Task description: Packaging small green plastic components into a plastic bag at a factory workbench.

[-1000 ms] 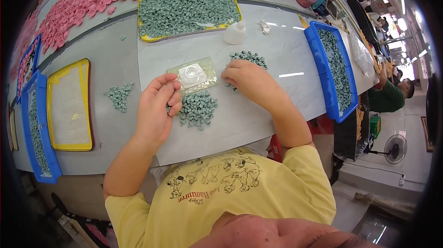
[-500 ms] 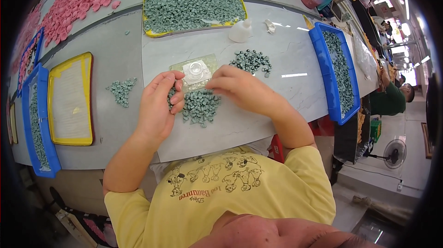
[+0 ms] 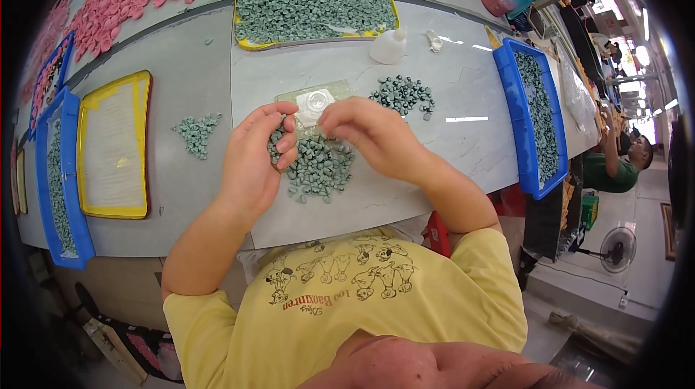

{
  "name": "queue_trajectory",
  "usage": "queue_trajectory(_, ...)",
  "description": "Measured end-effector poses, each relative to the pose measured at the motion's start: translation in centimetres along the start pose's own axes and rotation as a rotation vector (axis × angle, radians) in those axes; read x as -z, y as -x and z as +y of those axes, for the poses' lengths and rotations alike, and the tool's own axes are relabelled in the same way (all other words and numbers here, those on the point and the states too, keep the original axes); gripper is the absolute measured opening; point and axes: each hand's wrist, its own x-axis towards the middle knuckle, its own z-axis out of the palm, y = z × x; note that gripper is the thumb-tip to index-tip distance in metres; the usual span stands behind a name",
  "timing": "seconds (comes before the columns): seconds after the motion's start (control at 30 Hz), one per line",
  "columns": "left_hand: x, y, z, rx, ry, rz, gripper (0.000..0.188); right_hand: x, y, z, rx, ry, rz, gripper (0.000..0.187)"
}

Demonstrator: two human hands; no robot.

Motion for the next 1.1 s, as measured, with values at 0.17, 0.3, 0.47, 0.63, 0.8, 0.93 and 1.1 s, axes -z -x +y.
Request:
queue_trajectory(0.17, 0.1, -0.1, -0.8, 0.021, -0.139, -0.092, 0.017, 0.8, 0.1, -0.2, -0.201, -0.349, 0.09, 0.011)
queue_trajectory(0.3, -0.1, 0.1, -1.1, 0.065, -0.161, -0.14, 0.018, 1.1, 0.0, -0.2, -0.119, -0.076, 0.097, 0.014)
queue_trajectory(0.47, -0.4, 0.5, -1.2, 0.21, -0.121, -0.204, 0.016, 0.3, 0.2, 0.3, -0.139, -0.094, 0.182, 0.015)
queue_trajectory(0.63, -0.4, 0.7, -1.3, 0.197, -0.196, -0.166, 0.017, -0.2, 0.2, -0.2, 0.113, 0.388, 0.331, 0.02)
queue_trajectory(0.8, -0.1, 0.7, -1.6, 0.154, -0.281, -0.147, 0.021, -0.3, 0.2, -0.1, 0.282, 0.489, 0.319, 0.022)
queue_trajectory(0.93, 0.0, 0.8, -1.7, 0.066, -0.336, -0.126, 0.025, -0.7, -0.1, -0.6, 0.434, 0.574, 0.351, 0.026)
queue_trajectory(1.1, 0.1, 0.8, -1.4, 0.047, -0.28, -0.125, 0.024, -0.9, -0.3, -0.6, 0.483, 0.622, 0.304, 0.029)
